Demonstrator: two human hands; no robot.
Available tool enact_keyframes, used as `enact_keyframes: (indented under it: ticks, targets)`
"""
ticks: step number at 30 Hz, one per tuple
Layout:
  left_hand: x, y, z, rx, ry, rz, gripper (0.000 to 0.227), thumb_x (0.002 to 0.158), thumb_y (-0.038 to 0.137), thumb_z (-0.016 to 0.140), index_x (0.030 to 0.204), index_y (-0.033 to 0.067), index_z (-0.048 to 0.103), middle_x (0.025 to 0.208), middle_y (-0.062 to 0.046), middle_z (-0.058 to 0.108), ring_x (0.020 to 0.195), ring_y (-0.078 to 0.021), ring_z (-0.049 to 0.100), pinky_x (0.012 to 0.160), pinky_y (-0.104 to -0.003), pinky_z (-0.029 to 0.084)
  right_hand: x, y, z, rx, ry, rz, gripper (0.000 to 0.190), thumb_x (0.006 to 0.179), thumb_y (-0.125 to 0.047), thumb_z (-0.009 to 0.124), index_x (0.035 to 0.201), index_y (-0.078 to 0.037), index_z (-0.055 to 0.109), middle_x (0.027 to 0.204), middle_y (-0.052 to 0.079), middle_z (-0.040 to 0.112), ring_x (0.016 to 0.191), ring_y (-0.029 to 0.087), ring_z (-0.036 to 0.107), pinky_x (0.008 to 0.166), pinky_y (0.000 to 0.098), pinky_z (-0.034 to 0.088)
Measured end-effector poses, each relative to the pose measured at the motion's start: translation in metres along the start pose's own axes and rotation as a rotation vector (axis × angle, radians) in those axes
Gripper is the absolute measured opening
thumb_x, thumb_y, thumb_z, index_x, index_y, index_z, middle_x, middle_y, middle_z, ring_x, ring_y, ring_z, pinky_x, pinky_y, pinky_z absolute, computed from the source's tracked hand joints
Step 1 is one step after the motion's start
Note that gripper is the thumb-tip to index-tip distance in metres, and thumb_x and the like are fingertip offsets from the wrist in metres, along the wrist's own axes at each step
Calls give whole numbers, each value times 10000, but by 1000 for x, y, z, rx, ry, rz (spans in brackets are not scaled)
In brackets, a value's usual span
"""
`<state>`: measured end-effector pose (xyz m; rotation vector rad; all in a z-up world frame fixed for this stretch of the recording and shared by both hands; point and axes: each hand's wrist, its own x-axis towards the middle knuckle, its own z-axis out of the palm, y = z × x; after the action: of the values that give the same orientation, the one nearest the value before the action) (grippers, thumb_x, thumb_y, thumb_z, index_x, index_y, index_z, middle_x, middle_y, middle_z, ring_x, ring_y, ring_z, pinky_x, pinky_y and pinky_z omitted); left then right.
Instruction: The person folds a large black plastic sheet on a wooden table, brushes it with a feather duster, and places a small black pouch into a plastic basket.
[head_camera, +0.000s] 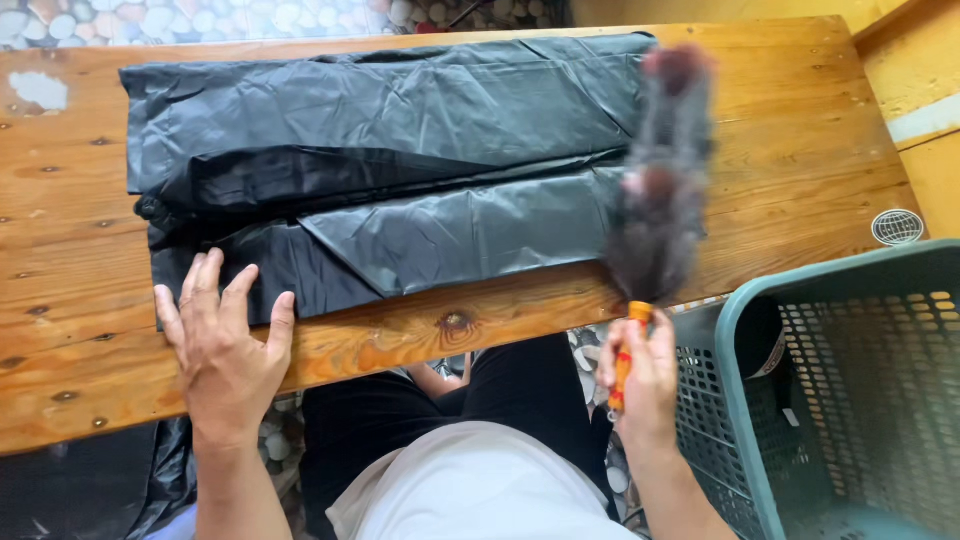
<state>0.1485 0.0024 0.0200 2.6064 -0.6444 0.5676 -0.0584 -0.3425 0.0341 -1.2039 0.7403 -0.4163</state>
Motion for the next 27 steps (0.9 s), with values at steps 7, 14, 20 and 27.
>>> enact_keyframes:
  ticks: [7, 14, 20, 27]
  targets:
    - [1, 2, 0, 6, -19, -9, 386, 1055, 279, 704, 1272, -41, 701, 1503, -277, 590, 1442, -418, 536, 1243, -660, 271, -36, 44, 9, -217, -106, -52, 464, 1043, -207, 477, 1435, -83, 263, 654, 40, 513, 391, 105, 434, 398, 226, 370]
    - [2, 4, -3, -78, 25, -87, 409, 1057, 177, 639, 1378, -70, 586, 1568, -330, 453, 1502, -495, 374, 1231, -687, 180, -58, 24, 33, -674, -770, -121, 623, 998, -223, 600, 1564, -97, 373, 854, -47, 587, 609, 75, 463, 638, 242, 471]
    - [2, 2, -1, -62, 86, -80, 379, 1089, 116, 604, 1394, -100, 542, 1540, -304, 489, 1472, -455, 429, 1244, -647, 207, -54, 26, 45, -921, -713, -169, 665, 1005, -357, 524, 1561, -92, 274, 1271, 110, 724, 1100, 216, 762, 893, 315, 553]
    - [0, 2, -5, -140, 205, -179, 350, 1111, 31, 449, 1417, -136, 431, 1522, -311, 432, 1471, -495, 394, 1252, -623, 248, -54, 45, 30, -585, -853, -147, 561, 1006, -174, 607, 1519, -46, 419, 850, -35, 570, 667, 77, 444, 645, 239, 430]
